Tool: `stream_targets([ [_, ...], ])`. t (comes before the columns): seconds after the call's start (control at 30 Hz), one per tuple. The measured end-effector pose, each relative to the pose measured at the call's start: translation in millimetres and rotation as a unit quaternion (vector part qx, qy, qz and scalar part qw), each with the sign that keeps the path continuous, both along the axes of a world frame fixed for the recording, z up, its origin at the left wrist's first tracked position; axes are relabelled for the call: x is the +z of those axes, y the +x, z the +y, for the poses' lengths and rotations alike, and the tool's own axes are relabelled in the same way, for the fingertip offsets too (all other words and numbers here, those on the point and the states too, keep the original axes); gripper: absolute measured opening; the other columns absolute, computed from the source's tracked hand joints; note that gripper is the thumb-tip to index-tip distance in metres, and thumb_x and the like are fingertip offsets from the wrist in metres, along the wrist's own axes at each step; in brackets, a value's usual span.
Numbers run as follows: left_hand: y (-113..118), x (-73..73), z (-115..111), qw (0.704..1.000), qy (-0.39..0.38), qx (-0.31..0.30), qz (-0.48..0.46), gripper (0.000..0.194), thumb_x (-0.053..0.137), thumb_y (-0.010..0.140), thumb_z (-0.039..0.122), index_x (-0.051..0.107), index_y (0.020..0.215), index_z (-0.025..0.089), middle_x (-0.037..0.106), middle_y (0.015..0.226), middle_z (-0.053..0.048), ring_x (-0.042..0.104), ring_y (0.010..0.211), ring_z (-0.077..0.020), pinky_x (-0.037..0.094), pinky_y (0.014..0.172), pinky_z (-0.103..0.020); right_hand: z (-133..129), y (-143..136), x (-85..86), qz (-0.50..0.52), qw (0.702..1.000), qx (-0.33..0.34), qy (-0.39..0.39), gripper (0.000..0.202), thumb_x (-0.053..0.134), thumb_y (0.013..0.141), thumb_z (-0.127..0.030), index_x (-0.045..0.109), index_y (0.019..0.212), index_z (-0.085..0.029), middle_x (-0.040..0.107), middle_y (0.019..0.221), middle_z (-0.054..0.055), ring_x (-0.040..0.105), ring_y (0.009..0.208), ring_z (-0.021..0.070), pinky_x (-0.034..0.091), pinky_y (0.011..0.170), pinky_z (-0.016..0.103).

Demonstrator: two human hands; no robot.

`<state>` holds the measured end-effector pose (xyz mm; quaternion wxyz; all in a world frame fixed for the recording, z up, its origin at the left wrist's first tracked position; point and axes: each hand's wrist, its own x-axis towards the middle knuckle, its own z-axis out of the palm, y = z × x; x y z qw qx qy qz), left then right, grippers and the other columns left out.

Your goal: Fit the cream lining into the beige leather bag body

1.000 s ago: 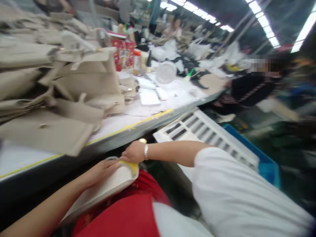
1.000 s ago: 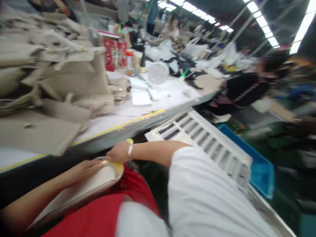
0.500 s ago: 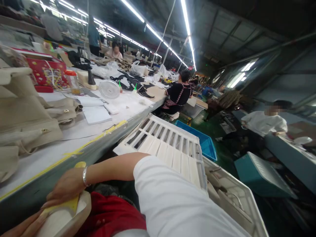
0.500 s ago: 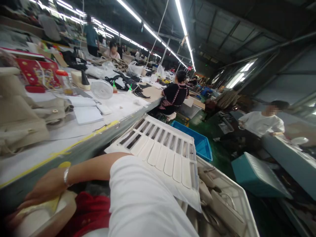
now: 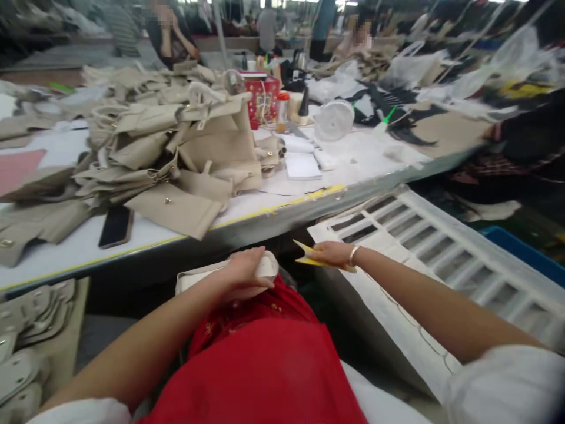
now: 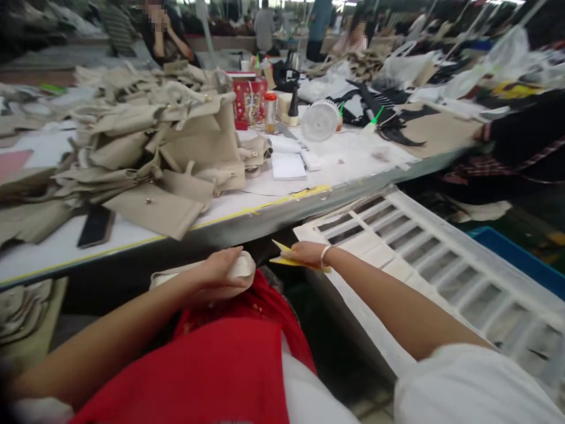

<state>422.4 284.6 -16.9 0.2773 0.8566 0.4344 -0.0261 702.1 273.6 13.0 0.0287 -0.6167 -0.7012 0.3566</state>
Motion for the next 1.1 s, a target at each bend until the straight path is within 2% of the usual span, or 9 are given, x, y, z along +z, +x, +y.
stream_targets([
  [0.07, 7.0, -0.9, -0.5, 0.999, 0.030, -0.005, 0.026, 0.094, 0.067, 0.057, 0.058, 0.035, 0.132, 0.012, 0.044, 0.131, -0.019, 0.044, 0.116, -0.0341, 0.033, 0.096, -0.040, -16.7, 2.1, -15.9, 0.079, 0.988, 0.003, -0.135, 0.031, 0.055, 0.080, -0.042, 0.057, 0.071, -0.012, 0.059, 0.056, 0.004, 0.057, 0.049, 0.0108, 0.042, 0.050, 0.021],
  [0.13, 14.7, -1.4, -2.8, 0.997, 0.064, 0.003, 0.042, 0.089, 0.065, 0.059, 0.057, 0.036, 0.130, 0.011, 0.048, 0.125, -0.019, 0.047, 0.110, -0.0333, 0.034, 0.093, -0.039, -28.7, -3.5, -25.8, 0.188, 0.944, -0.014, -0.273, 0.031, 0.059, 0.077, -0.045, 0.054, 0.083, -0.015, 0.062, 0.066, 0.002, 0.058, 0.049, 0.0090, 0.044, 0.047, 0.018],
  [0.2, 19.5, -2.7, -7.0, 0.994, 0.097, 0.014, 0.056, 0.084, 0.065, 0.061, 0.053, 0.037, 0.128, 0.010, 0.051, 0.120, -0.019, 0.049, 0.105, -0.0326, 0.034, 0.091, -0.040, -32.6, -14.3, -32.2, 0.274, 0.895, -0.031, -0.351, 0.037, 0.062, 0.074, -0.048, 0.049, 0.091, -0.017, 0.064, 0.074, 0.002, 0.060, 0.052, 0.0091, 0.047, 0.047, 0.018],
  [0.23, 20.6, -3.9, -9.3, 0.992, 0.112, 0.018, 0.061, 0.082, 0.065, 0.062, 0.050, 0.037, 0.128, 0.010, 0.051, 0.119, -0.018, 0.049, 0.104, -0.0323, 0.033, 0.091, -0.040, -31.8, -20.7, -34.8, 0.294, 0.884, -0.027, -0.363, 0.040, 0.063, 0.073, -0.048, 0.048, 0.093, -0.017, 0.064, 0.076, 0.002, 0.061, 0.053, 0.0095, 0.048, 0.047, 0.018],
  [0.33, 20.0, -9.5, -14.6, 0.987, 0.145, 0.023, 0.061, 0.079, 0.062, 0.066, 0.047, 0.034, 0.130, 0.010, 0.048, 0.122, -0.018, 0.045, 0.107, -0.0318, 0.031, 0.091, -0.041, -23.8, -38.8, -41.5, 0.340, 0.860, -0.014, -0.381, 0.045, 0.064, 0.073, -0.048, 0.045, 0.100, -0.018, 0.064, 0.080, 0.002, 0.061, 0.052, 0.0101, 0.049, 0.045, 0.018],
  [0.5, 13.5, -19.7, -14.8, 0.985, 0.170, 0.012, 0.039, 0.077, 0.056, 0.074, 0.049, 0.030, 0.134, 0.008, 0.043, 0.130, -0.019, 0.041, 0.111, -0.0321, 0.027, 0.093, -0.042, -13.4, -54.3, -48.9, 0.359, 0.857, -0.004, -0.370, 0.044, 0.062, 0.076, -0.048, 0.041, 0.102, -0.019, 0.063, 0.078, 0.001, 0.061, 0.050, 0.0108, 0.048, 0.042, 0.018],
  [0.8, 2.5, -24.8, -11.5, 0.987, 0.161, -0.015, -0.019, 0.095, 0.058, 0.073, 0.037, -0.001, 0.143, 0.012, 0.040, 0.131, -0.016, 0.041, 0.111, -0.0300, 0.027, 0.094, -0.041, -11.8, -61.7, -47.0, 0.362, 0.854, -0.020, -0.374, 0.042, 0.061, 0.076, -0.049, 0.043, 0.097, -0.017, 0.063, 0.067, 0.001, 0.059, 0.045, 0.0115, 0.049, 0.041, 0.020],
  [0.97, -1.5, -25.4, -11.2, 0.987, 0.155, -0.045, -0.022, 0.092, 0.058, 0.073, 0.034, 0.002, 0.143, 0.012, 0.034, 0.137, -0.018, 0.038, 0.117, -0.0311, 0.026, 0.096, -0.042, -13.0, -67.4, -45.7, 0.379, 0.843, -0.045, -0.379, 0.041, 0.063, 0.074, -0.048, 0.046, 0.093, -0.016, 0.063, 0.065, 0.000, 0.060, 0.046, 0.0125, 0.049, 0.042, 0.021],
  [1.1, -9.2, -20.0, -8.8, 0.988, 0.144, -0.055, -0.025, 0.094, 0.064, 0.070, 0.033, 0.008, 0.142, 0.011, 0.032, 0.139, -0.020, 0.036, 0.121, -0.0322, 0.026, 0.098, -0.042, -20.8, -76.2, -45.7, 0.362, 0.857, -0.096, -0.353, 0.041, 0.062, 0.074, -0.050, 0.047, 0.089, -0.015, 0.061, 0.055, 0.000, 0.058, 0.044, 0.0128, 0.048, 0.041, 0.021],
])
